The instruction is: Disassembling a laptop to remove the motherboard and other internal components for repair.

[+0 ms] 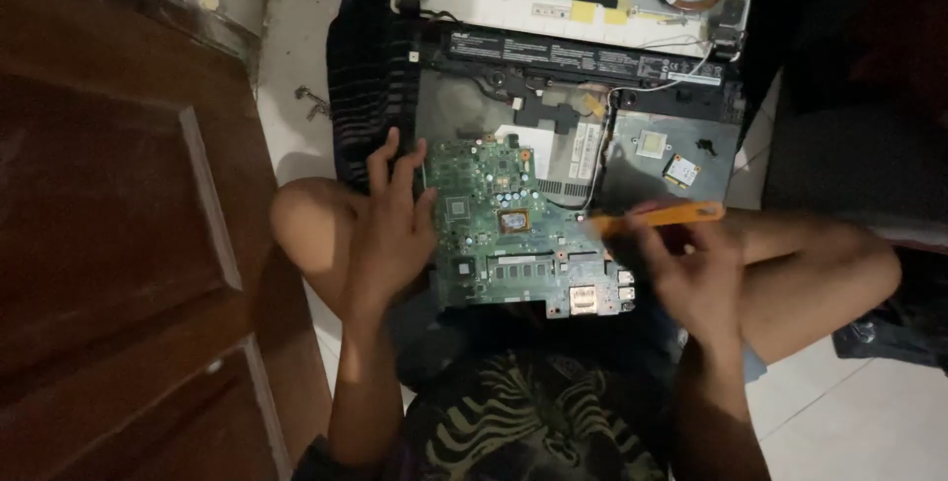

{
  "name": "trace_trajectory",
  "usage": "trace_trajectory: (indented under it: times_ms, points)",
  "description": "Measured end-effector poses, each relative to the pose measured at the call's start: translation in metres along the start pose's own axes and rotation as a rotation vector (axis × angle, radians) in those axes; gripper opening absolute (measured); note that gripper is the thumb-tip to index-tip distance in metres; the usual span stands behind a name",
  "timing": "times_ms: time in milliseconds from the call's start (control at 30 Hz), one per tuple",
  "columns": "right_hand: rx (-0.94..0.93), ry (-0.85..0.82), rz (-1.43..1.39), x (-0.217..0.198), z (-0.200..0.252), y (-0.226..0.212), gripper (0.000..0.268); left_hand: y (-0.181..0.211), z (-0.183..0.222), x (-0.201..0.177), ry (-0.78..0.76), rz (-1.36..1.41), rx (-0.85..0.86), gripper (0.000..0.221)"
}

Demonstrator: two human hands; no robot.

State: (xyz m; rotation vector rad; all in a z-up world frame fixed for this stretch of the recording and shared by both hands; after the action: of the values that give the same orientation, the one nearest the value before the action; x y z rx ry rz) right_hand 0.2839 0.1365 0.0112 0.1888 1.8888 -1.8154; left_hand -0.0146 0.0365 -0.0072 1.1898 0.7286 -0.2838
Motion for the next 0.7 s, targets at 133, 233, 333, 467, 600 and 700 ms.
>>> trace_trajectory:
  times_ms: [133,233,333,467,600,700]
  points:
    - [-0.060,-0.012,-0.045,-0.003,-0.008,-0.014,0.009,0.004,0.001,-0.002,0.022,-0.039,0.025,0.042]
    - [-0.203,-0.261,-0.059,0.013,-0.013,-0.027,0.015,0.004,0.000,-0.001,0.015,-0.031,0.010,0.042]
    - [-0.108,-0.100,-0.045,0.013,-0.019,-0.017,0.010,-0.009,0.000,0.002,0.009,0.019,-0.006,0.043]
    - [-0.113,-0.135,-0.062,0.026,-0.021,-0.027,0.011,0.002,0.000,-0.002,0.014,0.031,0.027,0.042]
    - [-0.186,-0.151,-0.071,0.035,-0.029,-0.023,0.008,0.003,0.001,-0.004,0.018,0.053,0.008,0.043]
    - [-0.198,-0.209,-0.115,0.045,-0.028,-0.039,0.008,-0.005,0.000,-0.002,0.046,-0.056,0.084,0.042]
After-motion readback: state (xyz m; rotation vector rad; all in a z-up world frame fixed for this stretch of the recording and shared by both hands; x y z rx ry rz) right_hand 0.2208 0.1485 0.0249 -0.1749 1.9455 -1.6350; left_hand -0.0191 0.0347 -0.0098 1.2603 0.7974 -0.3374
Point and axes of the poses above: each hand's wrist, its own z-axis away from the middle knuckle, its own x-axis out of the palm, y = z × x, the point moved 4 cm from there along -z, towards the middle knuckle, and after that the axes turned 3 degrees about -z, right-handed, at the moved point
